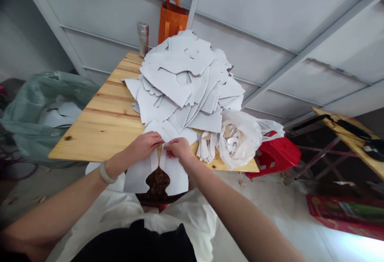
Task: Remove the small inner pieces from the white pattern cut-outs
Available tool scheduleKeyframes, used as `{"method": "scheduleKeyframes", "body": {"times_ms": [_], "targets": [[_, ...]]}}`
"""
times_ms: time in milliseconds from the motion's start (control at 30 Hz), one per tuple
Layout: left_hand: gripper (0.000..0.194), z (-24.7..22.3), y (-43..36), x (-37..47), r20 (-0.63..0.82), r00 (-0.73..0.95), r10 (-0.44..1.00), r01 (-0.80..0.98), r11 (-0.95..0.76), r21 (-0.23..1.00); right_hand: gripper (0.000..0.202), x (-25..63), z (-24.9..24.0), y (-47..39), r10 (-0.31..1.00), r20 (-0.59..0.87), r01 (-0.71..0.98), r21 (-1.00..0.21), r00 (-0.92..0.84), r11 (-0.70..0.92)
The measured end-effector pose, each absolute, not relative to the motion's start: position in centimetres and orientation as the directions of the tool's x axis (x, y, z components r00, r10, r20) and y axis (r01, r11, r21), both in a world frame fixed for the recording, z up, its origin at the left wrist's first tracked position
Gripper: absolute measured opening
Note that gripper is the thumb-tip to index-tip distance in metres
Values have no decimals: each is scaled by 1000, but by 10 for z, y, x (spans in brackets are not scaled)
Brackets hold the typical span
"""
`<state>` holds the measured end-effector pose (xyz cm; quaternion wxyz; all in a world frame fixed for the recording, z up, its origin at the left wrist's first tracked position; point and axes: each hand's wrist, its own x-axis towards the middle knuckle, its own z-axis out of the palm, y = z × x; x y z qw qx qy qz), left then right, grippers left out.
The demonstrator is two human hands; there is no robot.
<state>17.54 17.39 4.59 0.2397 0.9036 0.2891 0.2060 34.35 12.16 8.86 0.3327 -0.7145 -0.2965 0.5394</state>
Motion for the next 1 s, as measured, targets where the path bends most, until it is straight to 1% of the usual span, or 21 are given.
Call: {"method": "scheduleKeyframes", "body": {"times_ms": [200, 300, 400, 600, 1000], "targets": [[26, 42, 168, 171, 296, 734, 611, 388, -735, 556, 28, 339, 103, 126, 720, -655, 69, -727, 227, -683], [26, 43, 168, 172, 294, 731, 616, 404, -737, 542, 31, 339, 106, 129, 705, -671, 103, -704, 229, -703], [25, 42, 168, 173, 281, 726, 628, 426, -731, 533, 34, 339, 104, 130, 713, -664, 154, -699, 224, -699], [22, 43, 168, 173, 270, 717, 642, 443, -720, 534, 32, 343, 96, 130, 755, -613, 252, -712, 233, -655], [22, 45, 167, 174, 284, 715, 640, 437, -725, 533, 34, 341, 101, 134, 714, -657, 283, -656, 244, -700]]}}
